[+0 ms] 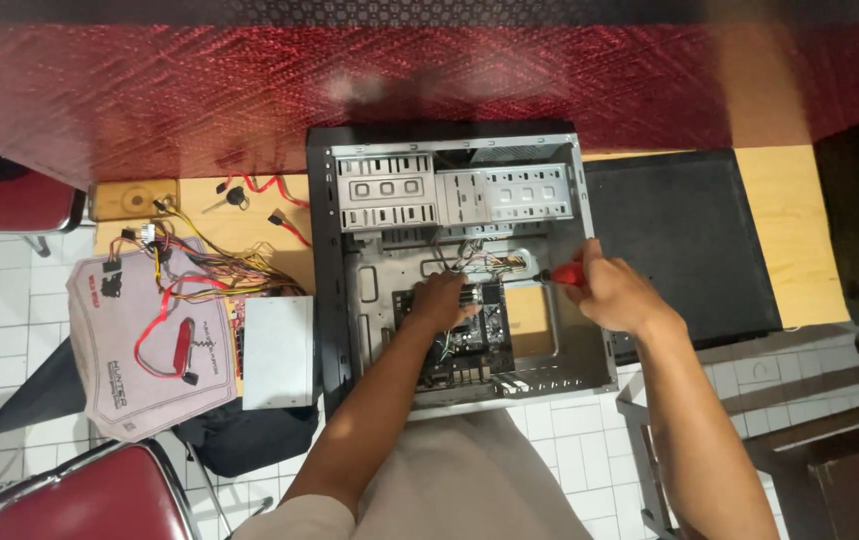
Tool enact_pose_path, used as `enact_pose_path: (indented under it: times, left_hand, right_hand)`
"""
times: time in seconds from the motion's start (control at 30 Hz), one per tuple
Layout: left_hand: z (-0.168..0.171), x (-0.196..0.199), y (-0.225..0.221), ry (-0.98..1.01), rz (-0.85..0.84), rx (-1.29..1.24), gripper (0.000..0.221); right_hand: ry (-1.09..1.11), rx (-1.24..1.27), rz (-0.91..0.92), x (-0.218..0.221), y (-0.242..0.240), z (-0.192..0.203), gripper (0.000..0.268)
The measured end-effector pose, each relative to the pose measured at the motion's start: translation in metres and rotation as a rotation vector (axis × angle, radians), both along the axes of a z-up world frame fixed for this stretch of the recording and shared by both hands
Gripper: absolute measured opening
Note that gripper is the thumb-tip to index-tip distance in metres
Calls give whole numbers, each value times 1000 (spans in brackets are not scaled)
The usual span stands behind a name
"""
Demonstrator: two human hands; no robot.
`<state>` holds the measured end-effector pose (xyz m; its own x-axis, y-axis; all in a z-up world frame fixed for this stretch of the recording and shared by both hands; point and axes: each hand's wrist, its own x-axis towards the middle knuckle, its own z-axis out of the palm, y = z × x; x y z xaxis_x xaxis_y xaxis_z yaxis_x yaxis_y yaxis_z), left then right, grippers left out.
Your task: Installing and screwing a motherboard into a computer case using a screwdriver.
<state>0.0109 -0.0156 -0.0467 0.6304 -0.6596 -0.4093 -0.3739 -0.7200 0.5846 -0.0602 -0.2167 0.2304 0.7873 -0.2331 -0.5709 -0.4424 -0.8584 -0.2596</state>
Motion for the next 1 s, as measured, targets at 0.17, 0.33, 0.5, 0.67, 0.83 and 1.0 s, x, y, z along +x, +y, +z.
enact_pose_path:
  times: [0.17, 0.33, 0.5, 0.67, 0.83, 1.0]
  left_hand:
    - [1, -1, 4, 11, 39, -42, 64]
    - [-6, -2, 3, 8, 17, -42, 65]
    - [23, 1, 6, 49, -6, -18, 59]
    - [9, 3, 0, 30, -18, 33, 57]
    - [4, 3, -2, 13, -19, 42, 56]
    - [19, 2, 5, 47, 19, -11, 57]
  right_hand:
    - [6, -132, 71, 4, -3, -16, 48]
    - [27, -244, 74, 6, -5, -31, 58]
    - [44, -231, 38, 6, 6, -18, 56]
    - [55, -289, 6, 8, 5, -13, 55]
    - [40, -211, -20, 6, 3, -3, 63]
    - [2, -91, 33, 6, 1, -8, 45]
